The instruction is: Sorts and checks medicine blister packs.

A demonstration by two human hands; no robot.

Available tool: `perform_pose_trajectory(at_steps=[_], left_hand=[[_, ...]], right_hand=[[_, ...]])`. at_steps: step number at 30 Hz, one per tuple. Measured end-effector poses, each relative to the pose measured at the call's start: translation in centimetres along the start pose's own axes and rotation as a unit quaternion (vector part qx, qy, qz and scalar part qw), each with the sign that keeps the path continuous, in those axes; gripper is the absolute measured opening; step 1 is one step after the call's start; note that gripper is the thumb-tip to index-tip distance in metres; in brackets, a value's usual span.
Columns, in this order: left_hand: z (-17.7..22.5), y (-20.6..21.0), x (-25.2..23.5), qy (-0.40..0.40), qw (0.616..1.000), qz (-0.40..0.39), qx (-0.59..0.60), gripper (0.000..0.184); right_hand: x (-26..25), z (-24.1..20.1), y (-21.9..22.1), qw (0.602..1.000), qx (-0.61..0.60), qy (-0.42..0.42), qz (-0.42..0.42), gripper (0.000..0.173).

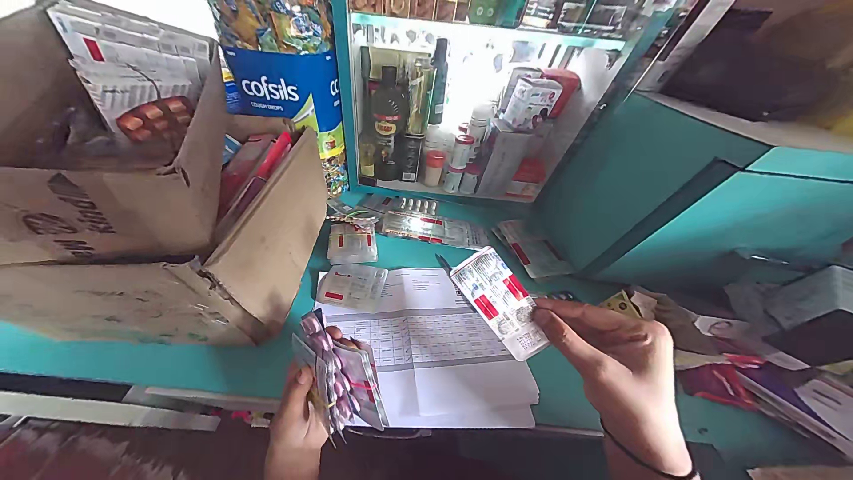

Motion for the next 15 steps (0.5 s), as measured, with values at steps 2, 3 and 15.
perform_pose_trajectory(at_steps=[2,3,15], left_hand=[[-0.1,-0.1,0.0,-0.001,1.000,0.001,0.002,0.045],[-0.1,-0.1,0.0,-0.001,1.000,-0.001,0.007,0.045],[-0.2,-0.1,0.6,0.001,1.000,0.017,0.015,0.046]], right_hand=[[0.0,0.0,0.1,1.000,0.000,-0.002,-0.001,0.017],[0.0,0.0,0.1,1.000,-0.001,-0.004,-0.001,0.017],[-1.3,2.3,2.1,0.944,0.316,-0.018,-0.095,0.032]])
Point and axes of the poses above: each hand's wrist, its own x-axis away from the middle knuckle, its own y-axis out of the palm, z = x × y, the point moved 7 cm from there along -x, towards the middle knuckle, and after that the axes turned 5 degrees about y, right-handed, at the moved point
